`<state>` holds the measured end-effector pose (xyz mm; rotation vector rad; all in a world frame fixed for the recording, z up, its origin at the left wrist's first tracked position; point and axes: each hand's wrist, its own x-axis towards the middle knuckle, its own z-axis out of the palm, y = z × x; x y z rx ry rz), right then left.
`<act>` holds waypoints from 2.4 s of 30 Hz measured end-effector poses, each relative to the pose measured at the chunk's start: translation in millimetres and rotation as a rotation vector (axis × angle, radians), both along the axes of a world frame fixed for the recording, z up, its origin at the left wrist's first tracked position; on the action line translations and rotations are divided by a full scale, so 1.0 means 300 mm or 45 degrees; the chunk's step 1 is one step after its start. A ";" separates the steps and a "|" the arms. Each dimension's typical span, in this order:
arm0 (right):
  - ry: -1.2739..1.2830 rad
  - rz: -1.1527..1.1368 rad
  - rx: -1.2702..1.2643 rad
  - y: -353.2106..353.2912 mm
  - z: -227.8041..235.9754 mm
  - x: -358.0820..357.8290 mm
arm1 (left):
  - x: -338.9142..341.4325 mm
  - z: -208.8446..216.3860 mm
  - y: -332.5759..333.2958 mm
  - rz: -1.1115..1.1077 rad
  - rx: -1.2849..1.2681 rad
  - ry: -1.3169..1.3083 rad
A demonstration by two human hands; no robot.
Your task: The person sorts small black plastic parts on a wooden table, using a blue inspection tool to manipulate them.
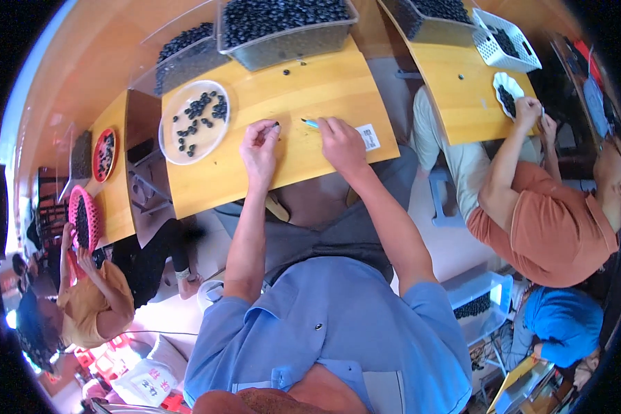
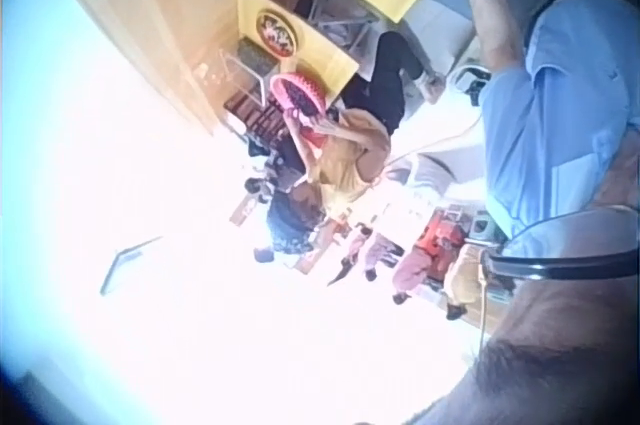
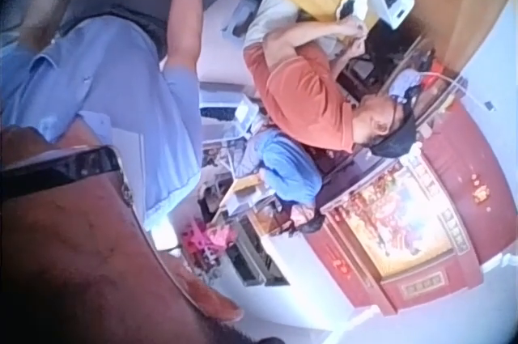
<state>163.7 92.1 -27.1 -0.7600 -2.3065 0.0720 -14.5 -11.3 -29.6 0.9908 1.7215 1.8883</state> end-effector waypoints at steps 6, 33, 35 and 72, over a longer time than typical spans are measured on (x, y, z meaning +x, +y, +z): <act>0.000 0.046 0.024 0.007 -0.010 -0.008 | -0.031 0.005 -0.040 -0.106 0.048 -0.377; 0.100 0.172 0.160 -0.013 0.025 0.013 | 0.046 -0.017 0.015 -0.215 0.040 -0.628; 0.091 0.175 0.149 -0.015 0.029 0.014 | 0.041 -0.018 0.012 -0.220 0.007 -0.637; 0.607 -0.369 -0.717 0.111 0.065 0.187 | 0.151 0.122 0.287 -0.530 -0.361 0.666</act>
